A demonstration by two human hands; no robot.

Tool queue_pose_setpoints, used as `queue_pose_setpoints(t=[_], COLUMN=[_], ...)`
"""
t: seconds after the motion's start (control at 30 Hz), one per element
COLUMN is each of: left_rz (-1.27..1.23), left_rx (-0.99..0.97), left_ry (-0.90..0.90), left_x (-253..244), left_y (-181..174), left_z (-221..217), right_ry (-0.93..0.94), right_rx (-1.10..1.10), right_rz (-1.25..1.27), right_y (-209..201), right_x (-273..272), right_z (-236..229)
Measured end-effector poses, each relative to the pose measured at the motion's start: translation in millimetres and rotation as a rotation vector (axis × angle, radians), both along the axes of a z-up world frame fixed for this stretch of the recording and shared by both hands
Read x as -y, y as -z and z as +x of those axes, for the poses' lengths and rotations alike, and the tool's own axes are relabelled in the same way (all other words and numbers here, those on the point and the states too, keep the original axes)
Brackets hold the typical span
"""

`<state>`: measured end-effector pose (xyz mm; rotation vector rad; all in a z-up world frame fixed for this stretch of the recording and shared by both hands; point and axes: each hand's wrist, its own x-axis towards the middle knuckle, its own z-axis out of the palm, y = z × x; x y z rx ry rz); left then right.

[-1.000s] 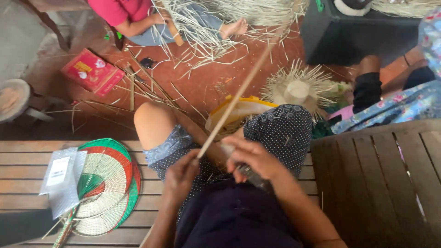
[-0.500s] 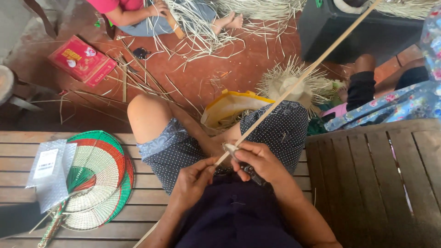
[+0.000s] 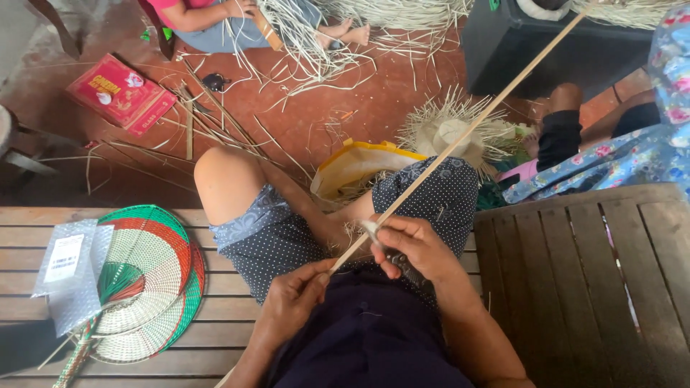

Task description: Thinning a long, flexible wood strip using a small hand knife by shaving off thin layers.

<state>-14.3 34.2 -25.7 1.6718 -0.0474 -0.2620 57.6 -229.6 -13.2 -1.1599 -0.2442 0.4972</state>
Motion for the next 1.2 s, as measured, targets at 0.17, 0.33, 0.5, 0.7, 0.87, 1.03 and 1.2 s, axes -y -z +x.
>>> queue_pose_setpoints(t=[0.17,0.33,0.5,0.7,0.87,1.03,1.2], left_rz=[0.036,0.046,0.151,0.085,0.233,0.013,0.159], left_rx=[-0.064,-0.137,-0.155,-0.356,-0.309,-0.279,-0.394], left_ry=[-0.006,-0.027,0.024,-0.002,0.027,-0.052,-0.232], left_x=[-13,-29,-61,-114,-164,-233,-278], left_y=[6,15,32,67,94,176,206], left_z=[-8,-14,-26,-29,-34,-46,-52], right_ry=[0.125,0.164,0.265,0.292,0.323,0.345,0.528], right_rx=[0.002,0.058,0.085,0.067,0.133,0.130,0.079], right_rz=[0.048,0.035,0.058,0.138,0.157,0.162,0.088], right_y=[2,-6,-9,-18,-27,-33,-42], right_x=[31,45,78,105,127,146,165], right_z=[19,25,38,45,56,65,73])
